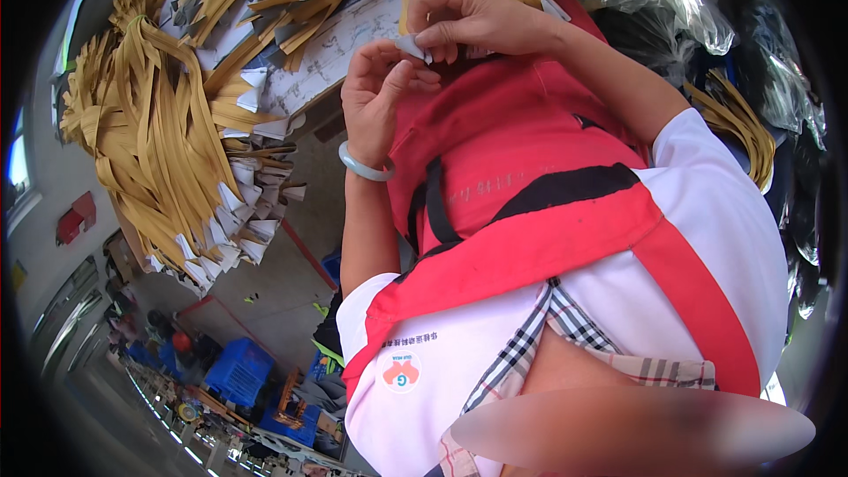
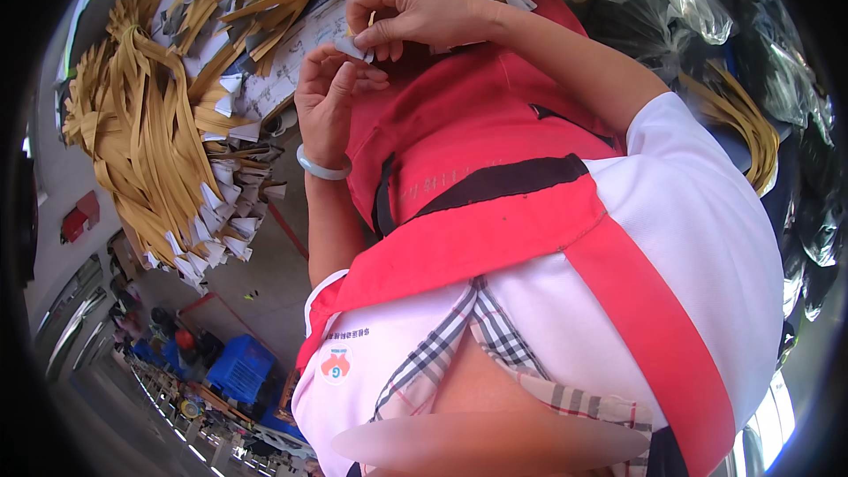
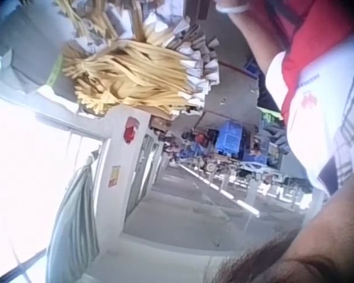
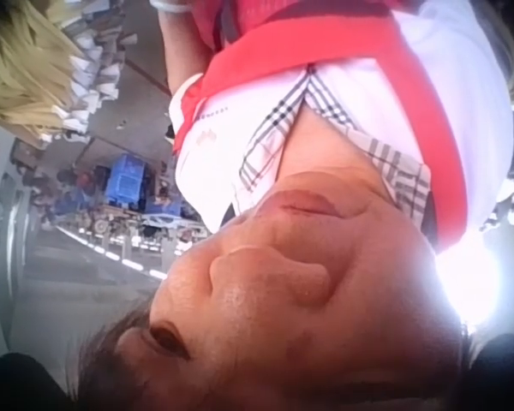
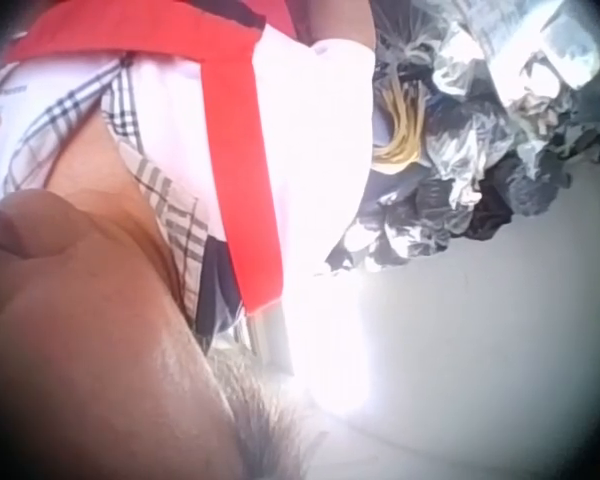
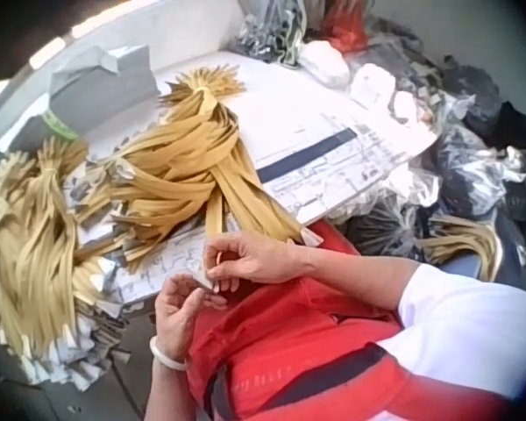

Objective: Assembling small metal components onto the ends of yellow fabric straps.

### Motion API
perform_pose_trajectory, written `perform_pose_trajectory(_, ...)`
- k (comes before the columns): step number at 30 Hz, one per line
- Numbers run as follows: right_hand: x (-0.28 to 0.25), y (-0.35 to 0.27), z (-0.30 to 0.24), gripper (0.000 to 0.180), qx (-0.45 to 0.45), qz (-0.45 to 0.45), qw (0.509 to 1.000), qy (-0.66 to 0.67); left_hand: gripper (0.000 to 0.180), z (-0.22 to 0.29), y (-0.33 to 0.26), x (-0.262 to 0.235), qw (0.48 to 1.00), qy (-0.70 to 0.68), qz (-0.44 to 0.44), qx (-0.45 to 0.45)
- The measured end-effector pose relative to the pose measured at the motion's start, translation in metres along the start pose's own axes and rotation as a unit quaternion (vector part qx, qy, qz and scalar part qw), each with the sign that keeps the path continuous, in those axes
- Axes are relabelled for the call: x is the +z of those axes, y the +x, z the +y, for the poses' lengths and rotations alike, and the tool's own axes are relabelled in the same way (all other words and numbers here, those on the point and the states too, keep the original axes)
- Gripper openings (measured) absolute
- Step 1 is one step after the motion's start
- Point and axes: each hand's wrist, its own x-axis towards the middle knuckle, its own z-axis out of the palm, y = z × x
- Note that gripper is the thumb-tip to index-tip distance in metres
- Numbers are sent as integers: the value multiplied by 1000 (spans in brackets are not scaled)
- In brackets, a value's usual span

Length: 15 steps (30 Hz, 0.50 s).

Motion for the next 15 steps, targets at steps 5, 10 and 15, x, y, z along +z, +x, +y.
perform_pose_trajectory(5, -1, -1, -3, 13, 11, 17, 996, 91, 16, 4, 18, 2, 998, 39, 18, 33)
perform_pose_trajectory(10, -16, 1, -17, 16, 54, -45, 995, 77, 10, 6, 26, -6, 994, 84, -28, 67)
perform_pose_trajectory(15, -24, 6, -16, 10, 49, -31, 994, 90, 12, 19, 32, 6, 999, 45, -9, 20)
